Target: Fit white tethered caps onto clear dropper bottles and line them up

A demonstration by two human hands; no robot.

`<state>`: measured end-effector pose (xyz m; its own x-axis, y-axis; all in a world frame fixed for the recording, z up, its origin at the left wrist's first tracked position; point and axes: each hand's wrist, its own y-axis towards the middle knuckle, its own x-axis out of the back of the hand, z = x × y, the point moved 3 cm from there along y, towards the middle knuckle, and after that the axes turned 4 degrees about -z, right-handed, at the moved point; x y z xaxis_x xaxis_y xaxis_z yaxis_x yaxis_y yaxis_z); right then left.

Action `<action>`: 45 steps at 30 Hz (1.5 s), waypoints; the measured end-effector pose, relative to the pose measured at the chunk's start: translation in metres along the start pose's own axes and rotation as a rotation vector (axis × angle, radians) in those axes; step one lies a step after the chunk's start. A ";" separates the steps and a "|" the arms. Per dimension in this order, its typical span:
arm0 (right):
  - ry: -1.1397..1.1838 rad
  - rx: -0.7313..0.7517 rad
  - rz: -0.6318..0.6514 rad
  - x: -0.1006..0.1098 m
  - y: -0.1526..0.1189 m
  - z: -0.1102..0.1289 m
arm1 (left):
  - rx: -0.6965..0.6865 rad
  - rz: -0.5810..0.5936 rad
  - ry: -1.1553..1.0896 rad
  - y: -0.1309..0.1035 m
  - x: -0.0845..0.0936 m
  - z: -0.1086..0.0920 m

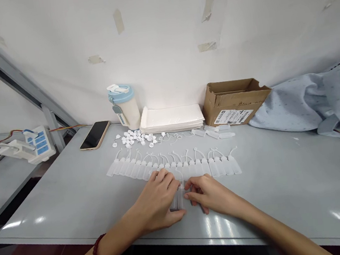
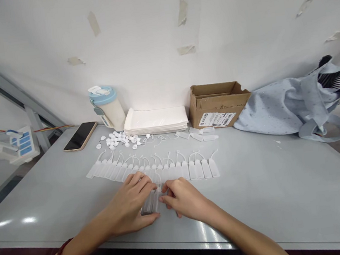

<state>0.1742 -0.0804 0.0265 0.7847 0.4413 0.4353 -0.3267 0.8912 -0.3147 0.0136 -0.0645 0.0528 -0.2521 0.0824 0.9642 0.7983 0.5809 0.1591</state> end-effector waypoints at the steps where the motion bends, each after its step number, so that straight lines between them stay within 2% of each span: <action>1: -0.002 0.003 -0.002 0.000 0.000 0.000 | -0.001 0.000 0.003 0.000 0.000 0.000; 15: 0.010 -0.004 0.002 -0.001 0.002 0.000 | 0.001 -0.017 0.015 -0.001 -0.002 0.000; 25: 0.027 0.012 0.002 -0.001 0.002 0.000 | -0.008 -0.071 0.038 -0.004 -0.004 -0.001; 45: 0.016 -0.009 0.000 0.002 0.000 -0.001 | 0.029 -0.006 0.024 -0.002 -0.001 -0.003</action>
<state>0.1761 -0.0802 0.0265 0.7930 0.4395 0.4219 -0.3218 0.8902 -0.3223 0.0136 -0.0686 0.0516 -0.2431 0.0600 0.9681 0.7804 0.6049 0.1584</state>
